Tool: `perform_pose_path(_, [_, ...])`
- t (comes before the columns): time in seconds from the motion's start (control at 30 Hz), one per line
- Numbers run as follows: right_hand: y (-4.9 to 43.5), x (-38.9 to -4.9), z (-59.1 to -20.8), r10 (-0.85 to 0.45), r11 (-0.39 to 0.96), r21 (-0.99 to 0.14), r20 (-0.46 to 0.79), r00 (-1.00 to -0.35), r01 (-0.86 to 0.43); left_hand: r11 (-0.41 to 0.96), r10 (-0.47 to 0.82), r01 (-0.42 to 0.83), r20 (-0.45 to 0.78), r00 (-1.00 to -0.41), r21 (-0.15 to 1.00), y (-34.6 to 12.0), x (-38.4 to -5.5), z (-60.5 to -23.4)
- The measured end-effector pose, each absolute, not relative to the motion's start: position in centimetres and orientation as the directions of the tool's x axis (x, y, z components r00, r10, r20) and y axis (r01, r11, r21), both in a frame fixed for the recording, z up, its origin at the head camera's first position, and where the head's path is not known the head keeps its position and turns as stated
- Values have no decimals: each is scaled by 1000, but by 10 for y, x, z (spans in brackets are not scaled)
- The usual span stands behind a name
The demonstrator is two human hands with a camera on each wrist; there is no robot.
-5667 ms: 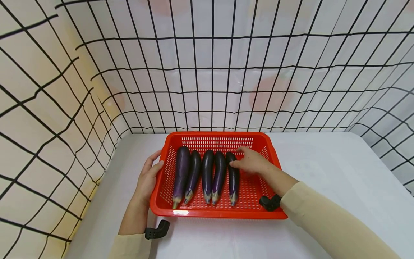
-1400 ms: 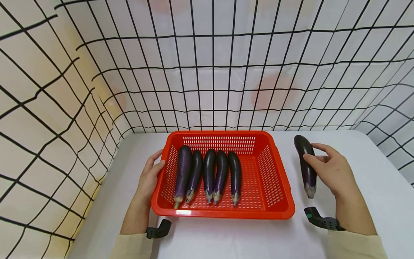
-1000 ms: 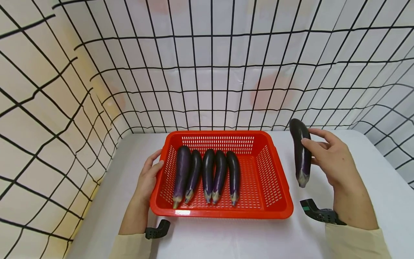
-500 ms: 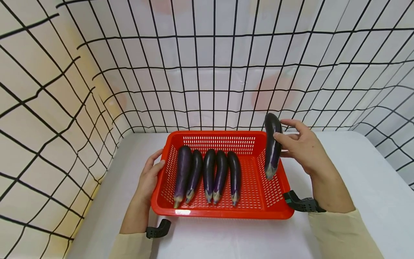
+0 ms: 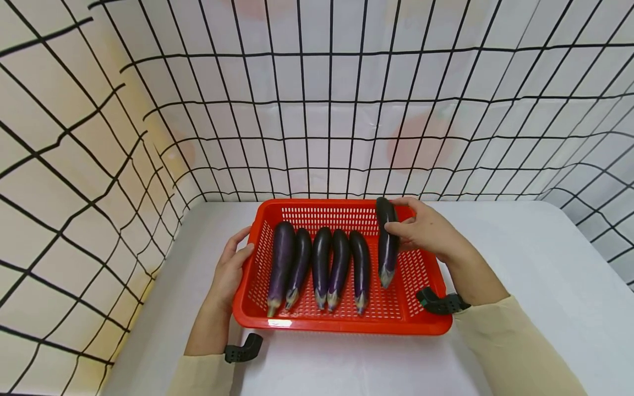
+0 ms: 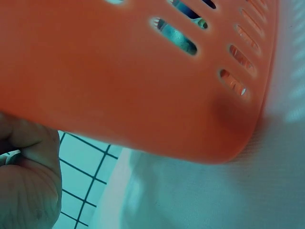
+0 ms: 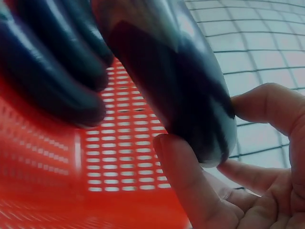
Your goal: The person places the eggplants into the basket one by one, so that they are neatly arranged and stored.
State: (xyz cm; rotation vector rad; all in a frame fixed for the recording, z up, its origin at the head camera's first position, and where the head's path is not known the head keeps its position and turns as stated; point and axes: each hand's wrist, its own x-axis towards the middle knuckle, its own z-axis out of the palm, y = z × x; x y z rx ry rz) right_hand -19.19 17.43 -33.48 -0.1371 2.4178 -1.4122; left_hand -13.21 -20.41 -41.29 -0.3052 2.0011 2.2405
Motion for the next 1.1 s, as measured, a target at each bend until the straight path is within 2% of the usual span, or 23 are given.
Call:
perform_pose_path(0.4, [152,-198,-354,-269,640,-764,-321,-908,81,-103,-50,-230,-236,-971,968,-204,-133,-415])
perform_pose_path(0.8, [147,-201,-368,-300,689,-716,-423,-855,112,-79,-57,-227,-231,-971,971,-203,-131,-416])
perform_pose_path(1.1, [143,-201,-376,-271,716,-688,-428,-862,117,-73,-59,-230,-234,-970,971,-204,-132,-416])
